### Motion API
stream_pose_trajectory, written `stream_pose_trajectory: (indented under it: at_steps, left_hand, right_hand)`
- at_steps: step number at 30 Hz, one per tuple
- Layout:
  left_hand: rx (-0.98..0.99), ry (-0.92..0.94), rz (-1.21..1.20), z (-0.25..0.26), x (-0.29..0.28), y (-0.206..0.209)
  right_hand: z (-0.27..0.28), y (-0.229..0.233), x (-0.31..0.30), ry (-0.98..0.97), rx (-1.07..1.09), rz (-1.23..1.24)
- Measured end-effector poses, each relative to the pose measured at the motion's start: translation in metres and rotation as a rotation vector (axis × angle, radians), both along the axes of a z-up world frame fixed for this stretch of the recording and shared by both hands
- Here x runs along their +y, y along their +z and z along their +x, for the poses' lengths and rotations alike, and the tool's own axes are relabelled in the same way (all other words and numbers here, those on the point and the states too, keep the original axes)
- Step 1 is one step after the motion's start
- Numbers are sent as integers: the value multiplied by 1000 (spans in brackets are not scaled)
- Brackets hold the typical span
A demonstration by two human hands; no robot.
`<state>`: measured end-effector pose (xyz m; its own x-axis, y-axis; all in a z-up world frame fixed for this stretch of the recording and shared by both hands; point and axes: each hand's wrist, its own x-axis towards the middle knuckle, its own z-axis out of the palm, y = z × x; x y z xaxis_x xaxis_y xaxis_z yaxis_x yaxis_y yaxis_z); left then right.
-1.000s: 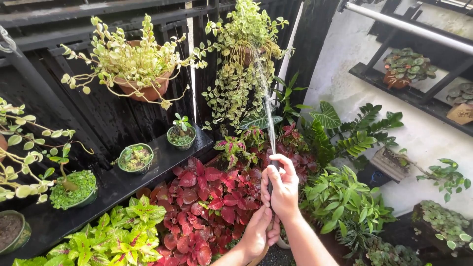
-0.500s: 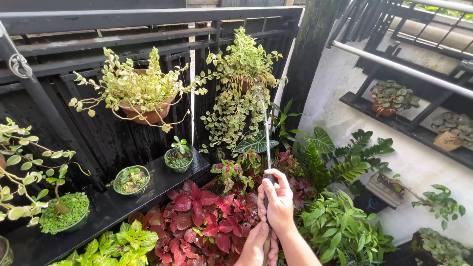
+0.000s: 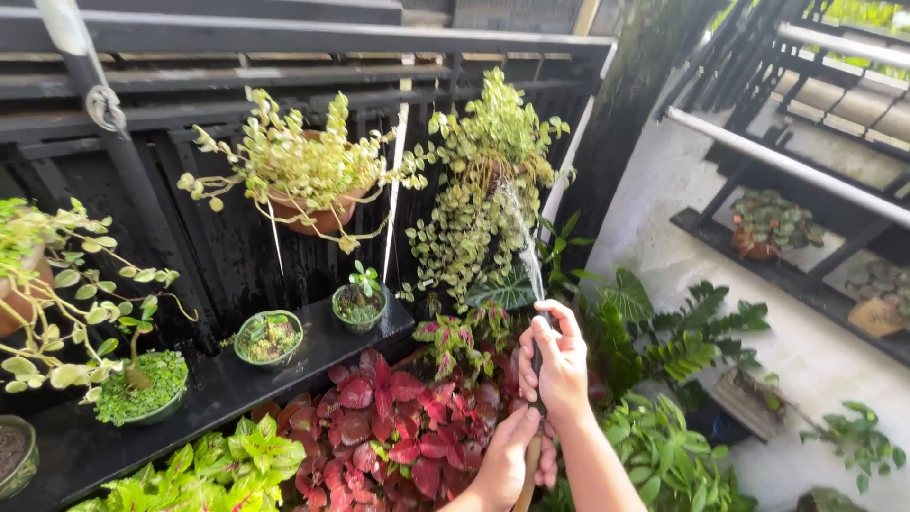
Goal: Watering various potted plants in a garden using a hose.
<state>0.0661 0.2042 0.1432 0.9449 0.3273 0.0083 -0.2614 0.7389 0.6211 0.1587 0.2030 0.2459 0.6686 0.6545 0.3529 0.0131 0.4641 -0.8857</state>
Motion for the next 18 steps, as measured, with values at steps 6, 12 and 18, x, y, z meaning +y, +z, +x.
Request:
stream_pose_trajectory:
  at_steps: [6,12,18]
  left_hand:
    - [150,9,59,8,10,22]
    - [84,76,60,14,10,21]
    - [47,68,140,3,11,44]
  right_hand:
    - [15,1,14,-32,1,-35]
    - [16,12,17,-31,13,-46]
    - [10,33,17,-31,-13,-47]
